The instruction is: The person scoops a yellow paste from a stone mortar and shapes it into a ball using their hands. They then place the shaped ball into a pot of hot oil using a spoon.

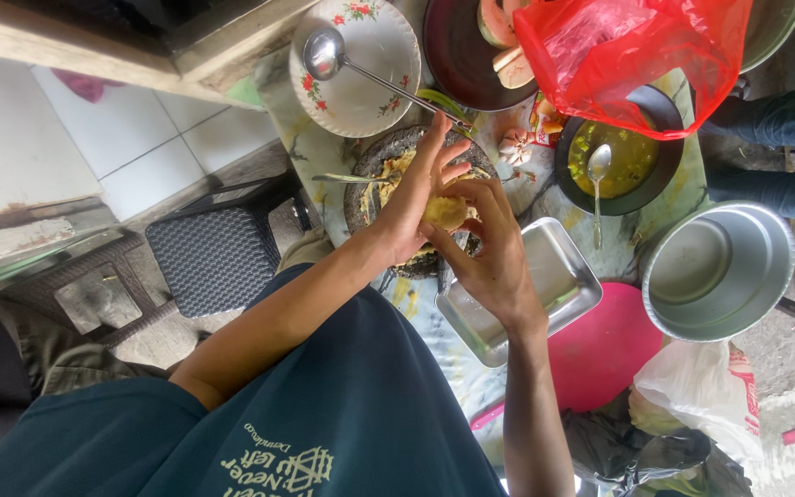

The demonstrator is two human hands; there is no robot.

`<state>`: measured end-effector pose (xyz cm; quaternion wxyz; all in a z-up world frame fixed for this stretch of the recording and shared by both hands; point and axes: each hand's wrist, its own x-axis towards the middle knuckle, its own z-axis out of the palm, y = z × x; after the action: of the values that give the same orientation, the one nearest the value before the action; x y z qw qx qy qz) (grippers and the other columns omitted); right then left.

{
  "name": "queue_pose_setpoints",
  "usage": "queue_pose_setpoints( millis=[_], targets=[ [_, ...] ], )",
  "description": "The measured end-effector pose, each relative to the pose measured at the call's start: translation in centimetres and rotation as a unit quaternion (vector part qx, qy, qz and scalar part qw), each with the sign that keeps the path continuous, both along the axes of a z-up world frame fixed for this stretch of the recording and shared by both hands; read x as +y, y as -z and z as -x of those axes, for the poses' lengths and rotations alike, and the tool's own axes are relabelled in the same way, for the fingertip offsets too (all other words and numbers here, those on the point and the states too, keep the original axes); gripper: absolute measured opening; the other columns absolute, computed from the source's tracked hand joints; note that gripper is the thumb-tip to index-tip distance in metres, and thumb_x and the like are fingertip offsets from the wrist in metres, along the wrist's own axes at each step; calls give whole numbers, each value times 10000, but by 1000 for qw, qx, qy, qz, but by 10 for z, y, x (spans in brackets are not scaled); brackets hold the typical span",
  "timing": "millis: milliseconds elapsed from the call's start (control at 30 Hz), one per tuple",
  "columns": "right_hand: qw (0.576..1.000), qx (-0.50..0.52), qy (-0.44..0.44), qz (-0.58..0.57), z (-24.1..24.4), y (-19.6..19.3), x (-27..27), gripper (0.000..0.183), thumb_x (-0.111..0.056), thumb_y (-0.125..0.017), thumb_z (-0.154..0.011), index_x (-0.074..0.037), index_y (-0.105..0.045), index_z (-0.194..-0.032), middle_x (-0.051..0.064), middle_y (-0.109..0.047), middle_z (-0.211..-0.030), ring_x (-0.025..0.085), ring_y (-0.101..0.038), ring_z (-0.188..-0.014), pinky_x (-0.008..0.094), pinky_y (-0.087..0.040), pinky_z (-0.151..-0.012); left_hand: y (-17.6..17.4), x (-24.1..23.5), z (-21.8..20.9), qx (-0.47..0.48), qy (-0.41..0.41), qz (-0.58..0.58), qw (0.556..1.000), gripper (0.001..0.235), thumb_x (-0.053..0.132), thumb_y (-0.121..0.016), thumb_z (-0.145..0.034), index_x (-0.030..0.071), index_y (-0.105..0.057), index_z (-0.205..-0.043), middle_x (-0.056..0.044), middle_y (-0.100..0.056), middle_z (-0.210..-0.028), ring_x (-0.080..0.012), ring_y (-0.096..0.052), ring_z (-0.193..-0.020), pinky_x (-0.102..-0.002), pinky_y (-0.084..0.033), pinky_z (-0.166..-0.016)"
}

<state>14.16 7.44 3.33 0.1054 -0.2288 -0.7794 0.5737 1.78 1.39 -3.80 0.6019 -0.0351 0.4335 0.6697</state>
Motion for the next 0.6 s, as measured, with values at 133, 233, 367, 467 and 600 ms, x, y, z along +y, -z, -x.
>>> queue_pose_setpoints(
  millis=[133, 233, 367, 467, 600],
  targets=[
    [1000, 18, 6, -10, 0, 1, -2, 504, -64, -784, -926, -1, -559, -1372, 159, -527, -1419, 252, -634, -1268, 354, -635, -984, -5, 4, 1, 50, -3, 14, 999, 1186, 885, -476, -740, 207, -87, -1632, -143, -302, -1633, -300, -282, -1510, -502, -474, -1074],
    [997, 36, 6, -64, 0, 0, -6, 622, -61, -778, -945, 10, -484, -1489, 185, -574, -1463, 295, -608, -1341, 404, -539, -1095, -8, 6, 4, 38, -6, 31, 999, 1167, 905, -489, -749, 220, -89, -1604, -114, -309, -1611, -287, -308, -1480, -559, -489, -1044],
    [994, 35, 19, -102, 3, 1, -8, 574, -58, -777, -934, 3, -555, -1460, 200, -601, -1442, 314, -615, -1341, 419, -515, -1113, -3, 9, 3, 50, -22, 32, 998, 1150, 861, -481, -762, 203, -104, -1626, -134, -338, -1622, -303, -311, -1502, -515, -392, -1134],
    [995, 30, 36, -93, 2, 3, -12, 489, -70, -781, -929, 4, -620, -1385, 182, -636, -1384, 300, -661, -1276, 401, -549, -1076, 8, 7, 2, 36, -31, 34, 998, 1139, 847, -480, -773, 194, -98, -1625, -139, -334, -1619, -296, -296, -1513, -531, -377, -1158],
    [995, 7, 33, -89, 0, 10, -17, 399, -86, -791, -937, 19, -652, -1297, 162, -676, -1286, 272, -710, -1166, 377, -570, -1003, 19, 4, 6, 23, -49, 19, 998, 1112, 837, -487, -821, 152, -162, -1634, -163, -340, -1631, -298, -295, -1525, -532, -355, -1200]
  ],
)
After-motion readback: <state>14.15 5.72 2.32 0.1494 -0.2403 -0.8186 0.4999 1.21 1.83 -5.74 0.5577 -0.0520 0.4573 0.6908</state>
